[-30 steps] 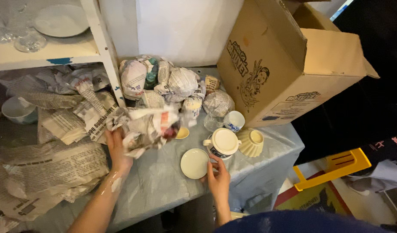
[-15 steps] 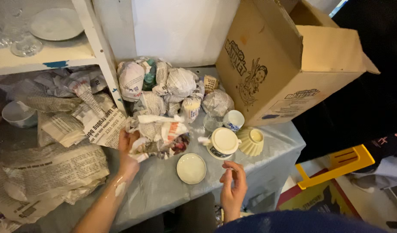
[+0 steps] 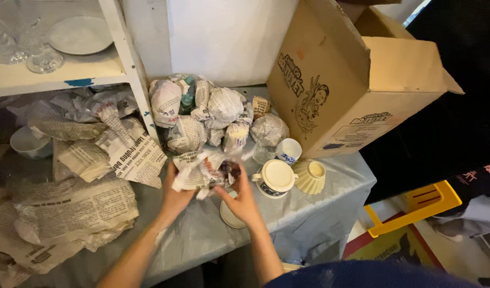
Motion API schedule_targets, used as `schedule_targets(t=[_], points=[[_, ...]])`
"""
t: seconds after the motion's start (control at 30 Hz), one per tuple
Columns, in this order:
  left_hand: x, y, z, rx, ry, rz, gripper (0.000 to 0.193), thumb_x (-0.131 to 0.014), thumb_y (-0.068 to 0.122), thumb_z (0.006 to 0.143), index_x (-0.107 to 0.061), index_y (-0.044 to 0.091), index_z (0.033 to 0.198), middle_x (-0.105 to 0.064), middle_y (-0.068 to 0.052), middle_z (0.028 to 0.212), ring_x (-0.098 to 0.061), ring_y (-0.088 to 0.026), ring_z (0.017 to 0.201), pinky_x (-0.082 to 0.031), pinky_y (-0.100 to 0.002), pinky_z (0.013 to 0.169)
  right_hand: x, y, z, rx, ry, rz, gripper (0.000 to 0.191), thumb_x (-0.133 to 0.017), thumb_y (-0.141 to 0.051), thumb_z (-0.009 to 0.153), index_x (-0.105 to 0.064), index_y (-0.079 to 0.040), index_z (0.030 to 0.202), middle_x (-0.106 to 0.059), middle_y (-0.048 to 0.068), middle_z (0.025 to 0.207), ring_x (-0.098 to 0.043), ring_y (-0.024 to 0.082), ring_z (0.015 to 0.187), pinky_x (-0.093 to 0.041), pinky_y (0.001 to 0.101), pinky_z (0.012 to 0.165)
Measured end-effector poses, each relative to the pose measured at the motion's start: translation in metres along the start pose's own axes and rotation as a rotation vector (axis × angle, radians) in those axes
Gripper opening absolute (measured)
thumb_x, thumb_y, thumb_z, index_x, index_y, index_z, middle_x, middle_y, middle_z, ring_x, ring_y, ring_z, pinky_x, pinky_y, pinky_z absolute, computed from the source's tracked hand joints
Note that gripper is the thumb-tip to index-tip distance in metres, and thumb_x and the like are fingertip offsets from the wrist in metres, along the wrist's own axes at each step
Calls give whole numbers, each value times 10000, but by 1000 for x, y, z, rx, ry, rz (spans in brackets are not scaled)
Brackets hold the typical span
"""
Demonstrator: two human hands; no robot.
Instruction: The person unwraps ceramic cups and bowls from newspaper wrapping on a table, then washes each item in a large basin of water using a brown cloth, wiping the surfaces and setting the cleaned pieces on the table.
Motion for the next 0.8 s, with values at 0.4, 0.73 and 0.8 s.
schedule_targets(t=[0.4, 0.73, 0.8], points=[[-18, -8, -5, 68, -393, -449, 461, -743, 24, 866, -569, 34, 1293, -630, -46, 1199, -599, -137, 1127, -483, -275, 948, 49, 46, -27, -179, 256, 95, 395, -763, -25, 929, -614, -26, 1295, -706, 59, 1032, -625, 108, 788, -506, 251, 637], [-20, -11, -13, 380, -759, -897, 556, -451, 350, 974, -424, 87, 1463, -618, -145, 1345, -685, -270, 1128, -593, -475, 949, 52, 43, -39, 178, 311, -213, 462, -641, 142, 802, -730, -45, 1216, -648, 145, 1335, -643, 216, 1167, -548, 357, 909], [-20, -12, -12, 443, -779, -1001, 683, -352, 507, 1036, -402, 9, 1502, -615, -217, 1370, -706, -305, 1140, -583, -487, 966, 49, 30, -43, 253, 256, -504, 497, -611, 169, 726, -770, -91, 1118, -651, 114, 1390, -667, 233, 1113, -549, 362, 836]])
Point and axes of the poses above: each hand's wrist, its own z-axis towards the middle knuckle, its own x-axis out of the back of the hand, y = z × x, the point moved 1 cm from there along z, towards the middle knuckle
